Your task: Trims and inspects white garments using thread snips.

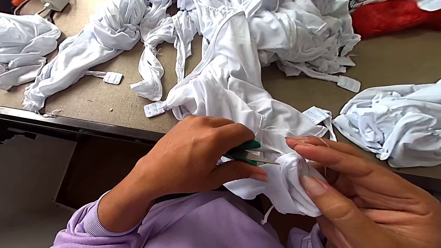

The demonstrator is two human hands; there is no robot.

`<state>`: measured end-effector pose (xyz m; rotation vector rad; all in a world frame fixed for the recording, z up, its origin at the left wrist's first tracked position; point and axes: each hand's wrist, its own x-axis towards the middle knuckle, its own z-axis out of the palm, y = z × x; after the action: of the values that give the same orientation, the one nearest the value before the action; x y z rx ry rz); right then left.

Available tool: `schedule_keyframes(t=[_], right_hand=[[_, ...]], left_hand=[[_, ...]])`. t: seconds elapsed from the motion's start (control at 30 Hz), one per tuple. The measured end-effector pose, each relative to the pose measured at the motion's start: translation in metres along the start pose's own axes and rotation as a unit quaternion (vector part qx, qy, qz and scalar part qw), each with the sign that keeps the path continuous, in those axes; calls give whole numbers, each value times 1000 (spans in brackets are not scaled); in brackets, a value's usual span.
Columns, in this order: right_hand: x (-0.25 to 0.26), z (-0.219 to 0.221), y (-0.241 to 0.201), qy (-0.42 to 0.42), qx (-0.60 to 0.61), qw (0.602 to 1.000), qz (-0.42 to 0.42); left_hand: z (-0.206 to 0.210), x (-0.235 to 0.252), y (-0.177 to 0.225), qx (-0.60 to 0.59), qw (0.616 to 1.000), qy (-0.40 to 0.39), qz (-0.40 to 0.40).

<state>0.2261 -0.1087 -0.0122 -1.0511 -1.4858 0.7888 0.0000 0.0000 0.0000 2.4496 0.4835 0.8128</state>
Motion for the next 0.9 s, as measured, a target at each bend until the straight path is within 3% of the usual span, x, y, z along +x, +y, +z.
schedule_keyframes(t=[0.4, 0.47, 0.57, 0.67, 0.73, 0.8, 0.83, 0.87, 0.9], right_hand=[[2, 5, -3, -15, -25, 1000, -7], [3, 7, 0, 4, -13, 1000, -15], [3, 5, 2, 28, 27, 999, -17], [-12, -35, -9, 19, -101, 994, 34], [-35, -78, -24, -24, -314, 941, 120], [-46, -99, -37, -170, -461, 822, 287], [-48, -100, -36, -205, -478, 788, 330], [-52, -96, -33, -197, -492, 796, 292], [-53, -87, -28, -160, -496, 829, 202]], left_hand=[[7, 15, 0, -13, 999, -10, 31], [11, 15, -7, -110, 993, 1, 32], [30, 18, -12, -312, 950, 2, 15], [47, 21, -12, -364, 931, 21, 3], [46, 22, -16, -355, 933, 51, -24], [41, 24, -20, -365, 927, 72, -42], [39, 25, -21, -376, 922, 74, -46], [38, 27, -21, -390, 917, 73, -46], [39, 29, -21, -405, 910, 71, -47]])
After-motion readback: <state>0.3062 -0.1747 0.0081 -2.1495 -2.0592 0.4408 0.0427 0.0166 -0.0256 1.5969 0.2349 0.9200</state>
